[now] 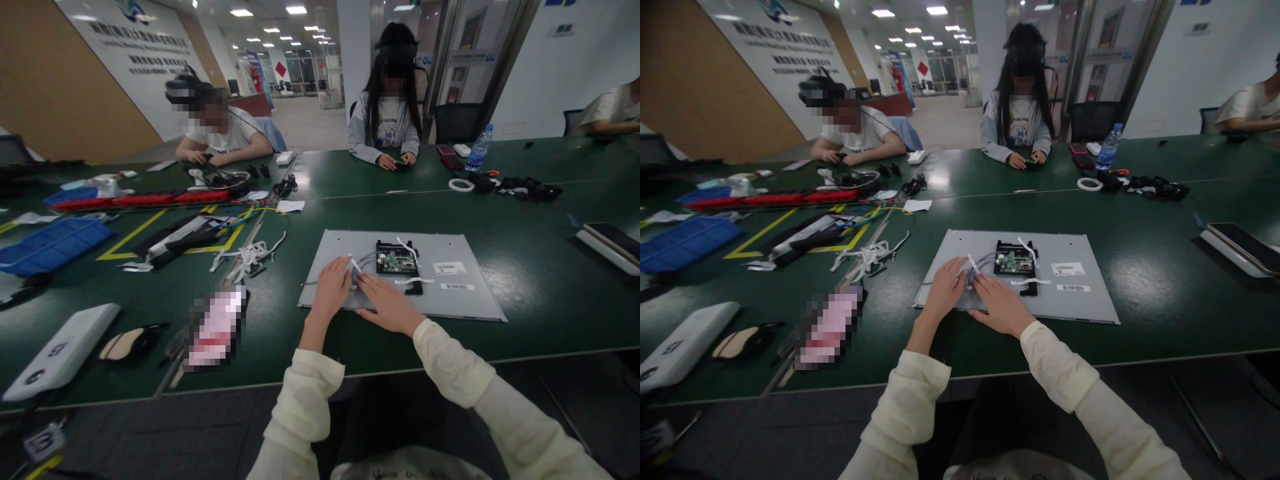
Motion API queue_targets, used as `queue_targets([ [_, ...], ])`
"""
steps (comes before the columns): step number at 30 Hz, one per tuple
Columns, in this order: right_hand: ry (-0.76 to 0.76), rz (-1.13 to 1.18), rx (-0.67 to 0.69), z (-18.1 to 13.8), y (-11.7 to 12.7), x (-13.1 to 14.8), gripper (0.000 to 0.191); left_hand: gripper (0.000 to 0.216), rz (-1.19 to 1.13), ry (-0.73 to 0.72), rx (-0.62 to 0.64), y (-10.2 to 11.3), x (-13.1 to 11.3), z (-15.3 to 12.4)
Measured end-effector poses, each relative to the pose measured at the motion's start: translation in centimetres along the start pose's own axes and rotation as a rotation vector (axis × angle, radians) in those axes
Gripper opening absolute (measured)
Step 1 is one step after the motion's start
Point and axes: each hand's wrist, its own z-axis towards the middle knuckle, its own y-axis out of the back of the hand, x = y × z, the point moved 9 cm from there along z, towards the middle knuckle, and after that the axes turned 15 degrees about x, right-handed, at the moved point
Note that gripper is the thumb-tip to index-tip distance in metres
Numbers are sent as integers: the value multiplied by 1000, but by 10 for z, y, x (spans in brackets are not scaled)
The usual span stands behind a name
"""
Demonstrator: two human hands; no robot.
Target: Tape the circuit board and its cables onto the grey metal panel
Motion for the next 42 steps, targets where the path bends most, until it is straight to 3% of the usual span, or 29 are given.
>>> queue_targets([
  [5, -16, -20, 5, 1, -2, 0, 70, 39, 74, 62, 172, -26, -2, 11],
  [22, -27, -107, 33, -26, -1, 10, 53, 38, 120, 122, 67, -20, -1, 15],
  [27, 99, -106, 98, -21, 12, 5, 51, 37, 125, 112, 44, -19, -4, 14],
  [30, 166, -96, 131, -20, 17, 1, 51, 37, 112, 117, -21, -10, -3, 10],
  [37, 130, -114, 98, -22, 17, -4, 55, 32, 6, 202, -346, 36, -2, -29],
  [39, 97, -136, 89, -20, 18, -9, 55, 30, -7, 220, -342, 37, -1, -36],
  [42, -7, -168, 74, -14, 21, -29, 54, 24, 0, 166, -234, 29, -6, -35],
])
